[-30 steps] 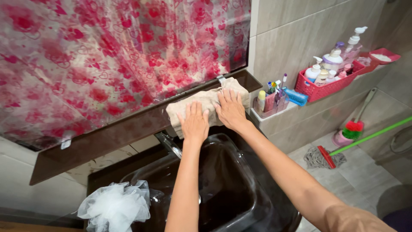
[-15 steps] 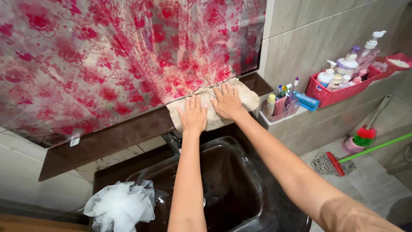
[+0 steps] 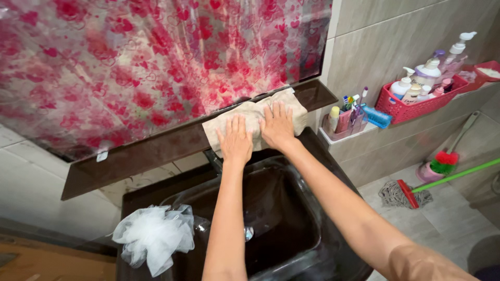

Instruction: The person cleans the bathroom sink area using a cleaning spray and cloths, wiping the ledge, faucet, and basin.

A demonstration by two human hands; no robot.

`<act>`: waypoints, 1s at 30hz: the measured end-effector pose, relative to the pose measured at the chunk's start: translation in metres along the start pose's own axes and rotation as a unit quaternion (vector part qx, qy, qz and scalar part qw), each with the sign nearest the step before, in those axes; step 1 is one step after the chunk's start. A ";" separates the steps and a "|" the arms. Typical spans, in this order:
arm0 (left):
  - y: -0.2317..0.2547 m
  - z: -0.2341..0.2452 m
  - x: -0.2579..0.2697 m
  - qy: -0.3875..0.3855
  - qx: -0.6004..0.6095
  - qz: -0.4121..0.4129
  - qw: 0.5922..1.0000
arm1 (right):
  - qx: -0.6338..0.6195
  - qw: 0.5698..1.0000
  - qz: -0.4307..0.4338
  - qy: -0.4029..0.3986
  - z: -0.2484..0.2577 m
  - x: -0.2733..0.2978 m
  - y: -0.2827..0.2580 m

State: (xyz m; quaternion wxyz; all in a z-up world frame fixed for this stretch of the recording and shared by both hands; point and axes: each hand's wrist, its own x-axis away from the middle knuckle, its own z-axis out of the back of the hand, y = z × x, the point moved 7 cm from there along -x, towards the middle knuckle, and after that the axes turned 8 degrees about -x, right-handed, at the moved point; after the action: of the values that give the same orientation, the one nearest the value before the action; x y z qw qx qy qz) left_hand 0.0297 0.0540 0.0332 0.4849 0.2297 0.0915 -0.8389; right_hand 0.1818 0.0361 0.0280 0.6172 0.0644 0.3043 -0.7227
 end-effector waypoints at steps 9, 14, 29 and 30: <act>-0.031 0.013 0.018 -0.022 0.035 0.021 0.999 | -0.036 0.997 0.061 0.011 0.001 0.023 -0.057; -0.047 0.004 0.006 -0.025 0.005 0.043 0.999 | -0.051 0.994 0.101 0.002 -0.007 0.000 -0.064; -0.070 -0.007 -0.007 -0.055 0.006 0.058 0.997 | -0.024 0.998 0.054 0.027 -0.042 -0.019 -0.070; -0.072 -0.004 -0.005 -0.054 0.004 0.058 0.997 | -0.025 0.998 0.052 0.029 -0.042 -0.016 -0.073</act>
State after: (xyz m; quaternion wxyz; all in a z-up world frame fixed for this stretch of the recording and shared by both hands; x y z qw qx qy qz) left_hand -0.0283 0.0964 0.0268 0.5359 0.1912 0.0485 -0.8209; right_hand 0.1051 0.0754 0.0277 0.6462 0.0859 0.3366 -0.6795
